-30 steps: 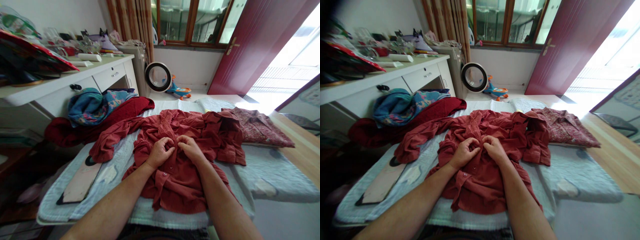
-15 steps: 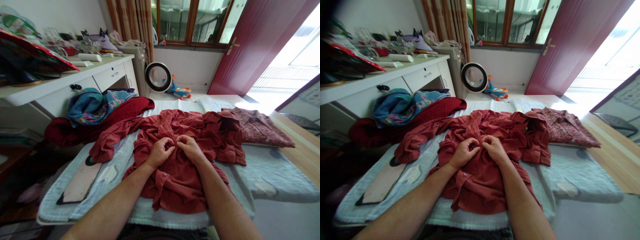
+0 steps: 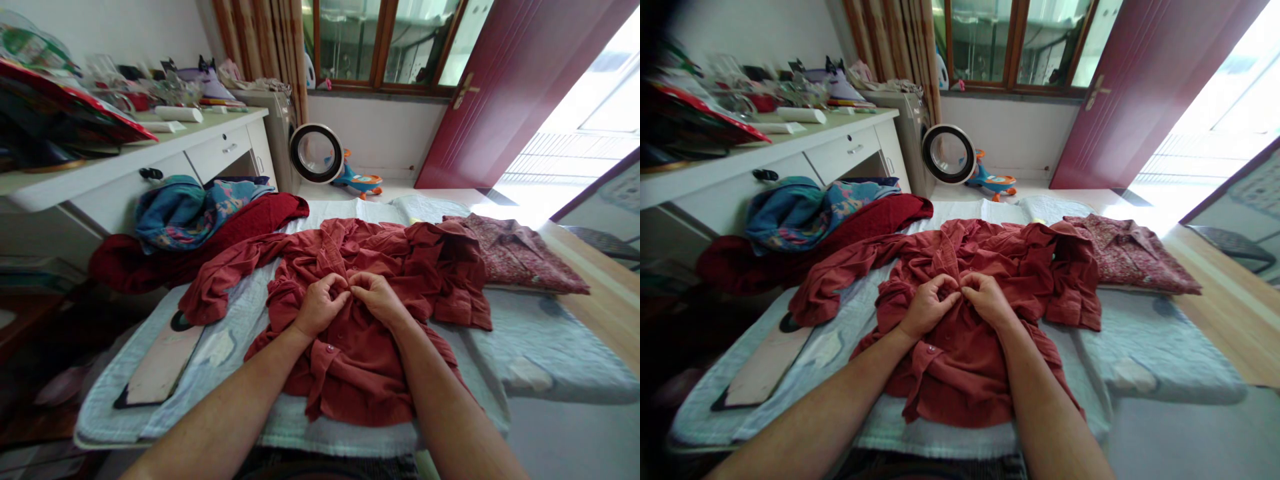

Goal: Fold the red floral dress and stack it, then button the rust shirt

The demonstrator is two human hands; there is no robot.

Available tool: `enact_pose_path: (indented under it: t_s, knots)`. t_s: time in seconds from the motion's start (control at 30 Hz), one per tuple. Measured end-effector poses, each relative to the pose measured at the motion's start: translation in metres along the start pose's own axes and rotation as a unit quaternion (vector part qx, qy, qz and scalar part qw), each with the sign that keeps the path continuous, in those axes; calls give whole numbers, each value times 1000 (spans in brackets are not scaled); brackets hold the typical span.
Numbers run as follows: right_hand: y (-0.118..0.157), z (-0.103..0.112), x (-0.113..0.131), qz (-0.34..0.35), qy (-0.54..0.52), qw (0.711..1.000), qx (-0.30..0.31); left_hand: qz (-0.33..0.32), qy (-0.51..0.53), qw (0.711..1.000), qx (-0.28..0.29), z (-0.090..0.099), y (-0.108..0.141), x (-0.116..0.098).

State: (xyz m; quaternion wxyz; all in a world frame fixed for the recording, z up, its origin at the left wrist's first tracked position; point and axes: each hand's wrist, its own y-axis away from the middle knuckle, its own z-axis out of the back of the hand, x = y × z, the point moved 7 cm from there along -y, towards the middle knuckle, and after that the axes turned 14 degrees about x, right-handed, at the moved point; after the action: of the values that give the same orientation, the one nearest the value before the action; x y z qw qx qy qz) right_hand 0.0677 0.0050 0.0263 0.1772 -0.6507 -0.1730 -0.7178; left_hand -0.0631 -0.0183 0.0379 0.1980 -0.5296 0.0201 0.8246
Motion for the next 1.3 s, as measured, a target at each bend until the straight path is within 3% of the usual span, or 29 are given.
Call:
enact_pose_path:
  t_s: [0.17,0.63,1.3]
  knots:
    - [1,1,1,4,-8,1000,4,13,12,1000,-15,2,0,4]
    - [0,2,-3,22,37,999,-20,-22,-107,994,8,3,0,-8]
    - [-1,1,-2,29,53,998,-34,-17,-97,995,31,-4,-1,-8]
